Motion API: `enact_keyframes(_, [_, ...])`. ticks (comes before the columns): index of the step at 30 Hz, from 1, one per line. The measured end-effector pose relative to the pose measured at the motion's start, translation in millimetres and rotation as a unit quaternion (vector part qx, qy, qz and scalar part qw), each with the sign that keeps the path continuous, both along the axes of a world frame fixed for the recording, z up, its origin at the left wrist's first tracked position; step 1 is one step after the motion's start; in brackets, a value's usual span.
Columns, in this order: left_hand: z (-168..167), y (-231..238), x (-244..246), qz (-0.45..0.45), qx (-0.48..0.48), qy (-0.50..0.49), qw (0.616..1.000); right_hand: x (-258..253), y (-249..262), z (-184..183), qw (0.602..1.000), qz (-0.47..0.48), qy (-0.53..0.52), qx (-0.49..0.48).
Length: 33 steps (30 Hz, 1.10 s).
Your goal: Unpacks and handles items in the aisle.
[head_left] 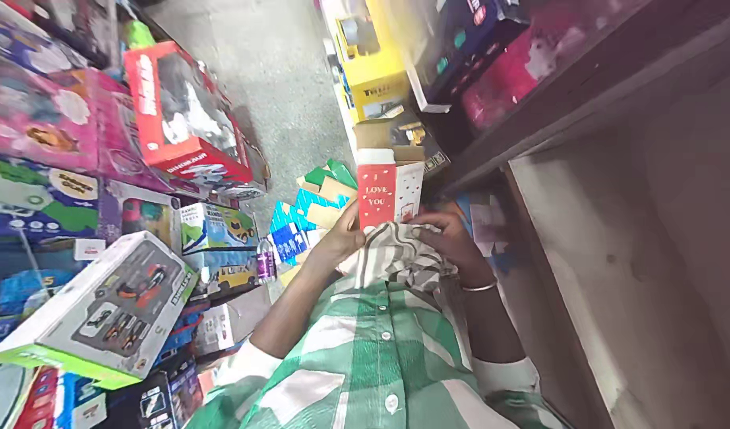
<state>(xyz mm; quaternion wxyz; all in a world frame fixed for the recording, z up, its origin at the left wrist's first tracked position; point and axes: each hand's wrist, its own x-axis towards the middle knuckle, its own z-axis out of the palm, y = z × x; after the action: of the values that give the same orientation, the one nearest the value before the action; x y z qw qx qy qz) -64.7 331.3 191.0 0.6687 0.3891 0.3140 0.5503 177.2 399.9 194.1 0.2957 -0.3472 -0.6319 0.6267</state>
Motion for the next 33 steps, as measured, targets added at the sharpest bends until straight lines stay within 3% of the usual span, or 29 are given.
enact_keyframes(3, [16,6,3,0.130,0.016,-0.161,0.978,-32,9,15,0.999,0.045,0.026,0.017])
enact_keyframes(7, [14,-6,-13,0.095,0.111,-0.155,0.977,-52,13,39,0.999,0.047,-0.017,0.019])
enact_keyframes(9, [28,-6,-5,0.229,0.099,-0.147,0.957,-54,7,50,0.999,0.016,-0.019,0.043])
enact_keyframes(11, [46,2,-6,0.342,0.014,-0.190,0.920,-51,1,60,0.990,-0.069,0.025,0.119])
enact_keyframes(14, [41,2,-24,0.314,-0.007,-0.249,0.916,-52,-7,64,0.929,-0.261,0.166,0.202])
enact_keyframes(17, [53,2,-13,0.337,-0.026,-0.219,0.915,-71,-24,47,0.912,-0.208,0.105,0.339])
enact_keyframes(20, [63,-4,3,0.348,-0.045,-0.056,0.935,-104,-43,45,0.884,-0.161,-0.036,0.438])
enact_keyframes(24, [53,-4,9,0.271,-0.060,0.042,0.960,-111,-3,89,0.890,-0.191,-0.061,0.410])
enact_keyframes(26, [57,0,8,0.280,-0.048,0.013,0.959,-116,8,110,0.914,-0.150,-0.075,0.368])
enact_keyframes(29, [69,2,-2,0.296,0.015,-0.129,0.946,-132,2,100,0.939,-0.110,-0.065,0.319])
enact_keyframes(31, [62,5,-12,0.305,0.028,-0.228,0.924,-138,-15,81,0.926,-0.095,-0.088,0.355])
enact_keyframes(33, [45,8,-25,0.276,0.064,-0.290,0.914,-137,-40,66,0.885,-0.080,-0.128,0.440])
